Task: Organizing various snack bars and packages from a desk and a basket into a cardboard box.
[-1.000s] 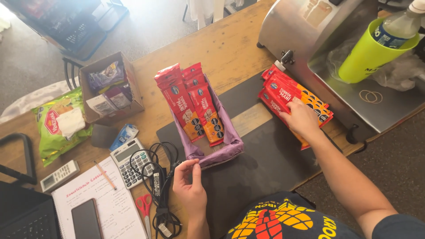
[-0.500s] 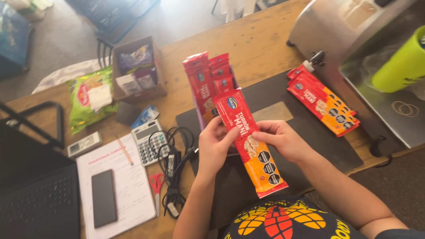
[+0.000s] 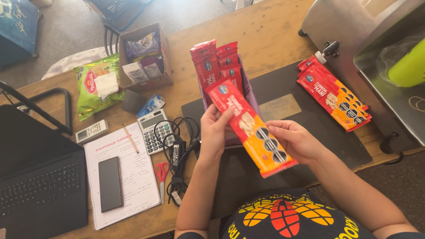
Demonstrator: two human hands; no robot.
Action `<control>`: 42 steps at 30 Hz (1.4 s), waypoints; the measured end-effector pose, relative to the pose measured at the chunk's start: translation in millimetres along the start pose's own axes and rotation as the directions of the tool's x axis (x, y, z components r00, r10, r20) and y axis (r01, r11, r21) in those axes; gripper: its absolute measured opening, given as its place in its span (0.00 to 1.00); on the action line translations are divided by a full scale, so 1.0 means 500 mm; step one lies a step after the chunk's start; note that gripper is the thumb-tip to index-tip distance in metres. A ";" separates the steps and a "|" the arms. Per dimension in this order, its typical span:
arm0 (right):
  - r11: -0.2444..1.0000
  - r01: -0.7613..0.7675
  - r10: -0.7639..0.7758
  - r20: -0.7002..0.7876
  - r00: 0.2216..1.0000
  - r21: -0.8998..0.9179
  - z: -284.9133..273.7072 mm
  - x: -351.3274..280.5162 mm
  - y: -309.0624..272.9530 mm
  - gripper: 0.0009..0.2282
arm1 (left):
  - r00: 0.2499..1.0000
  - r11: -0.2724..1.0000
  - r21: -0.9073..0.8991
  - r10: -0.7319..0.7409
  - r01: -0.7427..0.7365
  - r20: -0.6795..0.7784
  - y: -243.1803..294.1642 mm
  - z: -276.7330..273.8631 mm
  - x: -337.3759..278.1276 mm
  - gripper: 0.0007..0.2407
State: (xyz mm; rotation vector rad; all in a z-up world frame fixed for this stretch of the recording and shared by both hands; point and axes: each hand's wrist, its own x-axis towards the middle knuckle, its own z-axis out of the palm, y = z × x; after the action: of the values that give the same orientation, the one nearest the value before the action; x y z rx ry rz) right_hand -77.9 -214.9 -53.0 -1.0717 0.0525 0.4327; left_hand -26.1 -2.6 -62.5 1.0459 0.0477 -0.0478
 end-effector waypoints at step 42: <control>0.938 0.347 -0.347 -0.033 0.937 -0.006 0.029 0.031 -0.040 0.30 | 0.911 0.923 0.053 0.384 -0.381 -0.151 -0.012 -0.055 0.029 0.19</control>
State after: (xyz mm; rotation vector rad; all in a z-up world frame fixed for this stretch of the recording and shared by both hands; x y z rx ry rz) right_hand -58.7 -205.7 -33.1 -1.0626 -0.1061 0.0949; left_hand -12.2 17.9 -82.3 1.0639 -0.0149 0.3935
